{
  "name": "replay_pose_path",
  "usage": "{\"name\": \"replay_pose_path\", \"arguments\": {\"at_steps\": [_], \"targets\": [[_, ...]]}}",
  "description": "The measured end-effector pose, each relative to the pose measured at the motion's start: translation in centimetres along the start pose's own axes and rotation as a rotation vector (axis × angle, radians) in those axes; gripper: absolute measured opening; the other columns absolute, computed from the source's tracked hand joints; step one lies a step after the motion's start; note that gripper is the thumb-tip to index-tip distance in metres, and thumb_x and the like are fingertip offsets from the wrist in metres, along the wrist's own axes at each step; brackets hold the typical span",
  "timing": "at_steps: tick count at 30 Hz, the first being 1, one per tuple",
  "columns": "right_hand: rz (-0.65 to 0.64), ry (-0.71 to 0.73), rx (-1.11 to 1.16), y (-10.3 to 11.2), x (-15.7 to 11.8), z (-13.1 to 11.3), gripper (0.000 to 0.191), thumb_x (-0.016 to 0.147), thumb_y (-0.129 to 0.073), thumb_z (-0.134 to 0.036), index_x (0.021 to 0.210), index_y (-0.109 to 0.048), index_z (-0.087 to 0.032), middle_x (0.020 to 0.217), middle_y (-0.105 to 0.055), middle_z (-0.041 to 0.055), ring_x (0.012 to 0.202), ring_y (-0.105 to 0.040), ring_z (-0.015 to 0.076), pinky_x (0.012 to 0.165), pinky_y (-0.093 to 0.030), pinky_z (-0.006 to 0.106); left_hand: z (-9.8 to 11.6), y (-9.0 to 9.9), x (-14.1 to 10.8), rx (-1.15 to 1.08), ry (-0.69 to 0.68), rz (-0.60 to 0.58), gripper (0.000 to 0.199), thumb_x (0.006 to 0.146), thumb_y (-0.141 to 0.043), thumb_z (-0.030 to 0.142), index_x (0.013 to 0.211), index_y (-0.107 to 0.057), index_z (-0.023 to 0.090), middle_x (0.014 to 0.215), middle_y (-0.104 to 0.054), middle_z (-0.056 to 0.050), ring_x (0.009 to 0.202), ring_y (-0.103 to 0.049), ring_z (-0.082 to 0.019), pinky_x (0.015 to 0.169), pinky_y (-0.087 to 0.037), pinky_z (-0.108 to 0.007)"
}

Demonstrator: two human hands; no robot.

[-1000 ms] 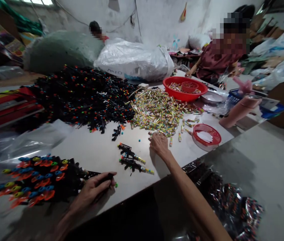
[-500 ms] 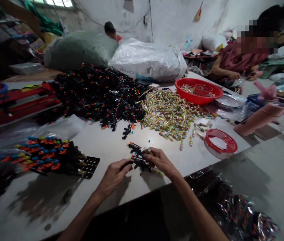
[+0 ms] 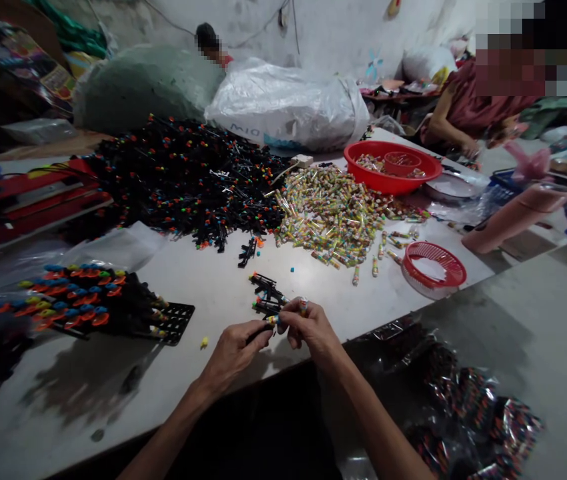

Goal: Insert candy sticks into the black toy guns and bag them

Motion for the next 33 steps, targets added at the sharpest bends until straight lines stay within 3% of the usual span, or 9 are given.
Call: {"name": "replay_pose_path", "arguments": {"at_steps": [11,15,20,24,28,30,33], "targets": [[-0.07,-0.024,-0.051,0.1,-0.9,-0.3,0.032,0.072,-0.065,-0.044,0.076,-0.063,-0.012,0.063,-0.062,0.0011,0.041,-0.047,0.0057,0.043,-0.031,0.02,-0.1,0.3,-0.4,0.102,-0.092,0.074,0.019,0.08,-0.051,0.027,0.074,-0.068,0.026,0.062,-0.062,-0.001,0.057,-0.053,-0.014,0.057,-0.033,-0.023],[-0.109,-0.003,-0.134,0.0,-0.9,-0.6,0.033,0.072,-0.064,-0.045,0.073,-0.063,-0.013,0.057,-0.059,-0.0004,0.04,-0.047,0.0069,0.043,-0.032,0.021,-0.1,0.5,-0.6,0.141,-0.099,0.024,0.02,0.082,-0.048,0.024,0.077,-0.068,0.025,0.066,-0.063,-0.002,0.061,-0.055,-0.015,0.059,-0.035,-0.023],[-0.118,-0.038,-0.313,-0.4,-0.5,-1.4,0.034,0.071,-0.062,-0.047,0.071,-0.064,-0.014,0.05,-0.05,-0.004,0.036,-0.04,0.0057,0.037,-0.03,0.019,-0.7,0.6,-0.7,0.036,-0.022,-0.021,0.02,0.083,-0.046,0.023,0.079,-0.066,0.022,0.069,-0.062,-0.002,0.064,-0.055,-0.015,0.06,-0.037,-0.023],[-0.195,-0.002,-0.494,-0.7,-0.1,-2.2,0.026,0.076,-0.059,-0.04,0.07,-0.065,-0.015,0.048,-0.043,-0.0053,0.038,-0.034,0.0045,0.035,-0.025,0.017,-0.8,0.9,-1.0,0.003,0.011,-0.028,0.022,0.084,-0.046,0.027,0.079,-0.066,0.02,0.069,-0.062,-0.002,0.064,-0.056,-0.015,0.06,-0.039,-0.023],[-0.264,0.016,-0.456,-0.7,0.6,-2.8,0.029,0.077,-0.057,-0.042,0.078,-0.067,-0.014,0.053,-0.047,-0.0036,0.041,-0.038,0.0058,0.037,-0.03,0.018,-0.6,2.4,-0.3,0.079,-0.049,-0.047,0.027,0.086,-0.043,0.031,0.085,-0.068,0.021,0.069,-0.064,-0.002,0.063,-0.057,-0.014,0.06,-0.04,-0.023],[-0.206,0.071,-0.416,0.2,1.8,-2.7,0.036,0.077,-0.056,-0.046,0.093,-0.066,-0.014,0.059,-0.05,-0.0024,0.043,-0.041,0.0066,0.04,-0.032,0.019,-1.1,3.6,1.4,0.201,-0.088,-0.073,0.024,0.084,-0.048,0.034,0.089,-0.069,0.024,0.077,-0.067,-0.002,0.071,-0.06,-0.016,0.066,-0.042,-0.024],[0.136,0.204,-0.433,2.8,4.1,-2.2,0.044,0.076,-0.056,-0.045,0.105,-0.06,-0.012,0.057,-0.048,-0.0037,0.043,-0.038,0.0067,0.041,-0.03,0.02,-2.6,5.9,5.6,0.505,-0.011,-0.01,0.024,0.078,-0.055,0.036,0.099,-0.066,0.03,0.107,-0.064,-0.001,0.097,-0.058,-0.018,0.084,-0.042,-0.026]]}}
Point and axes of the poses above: each hand's wrist, its own x-axis towards the middle knuckle, its own y-axis out of the back of the hand, z = x × y, the point moved 1 cm from there along x, towards the middle knuckle
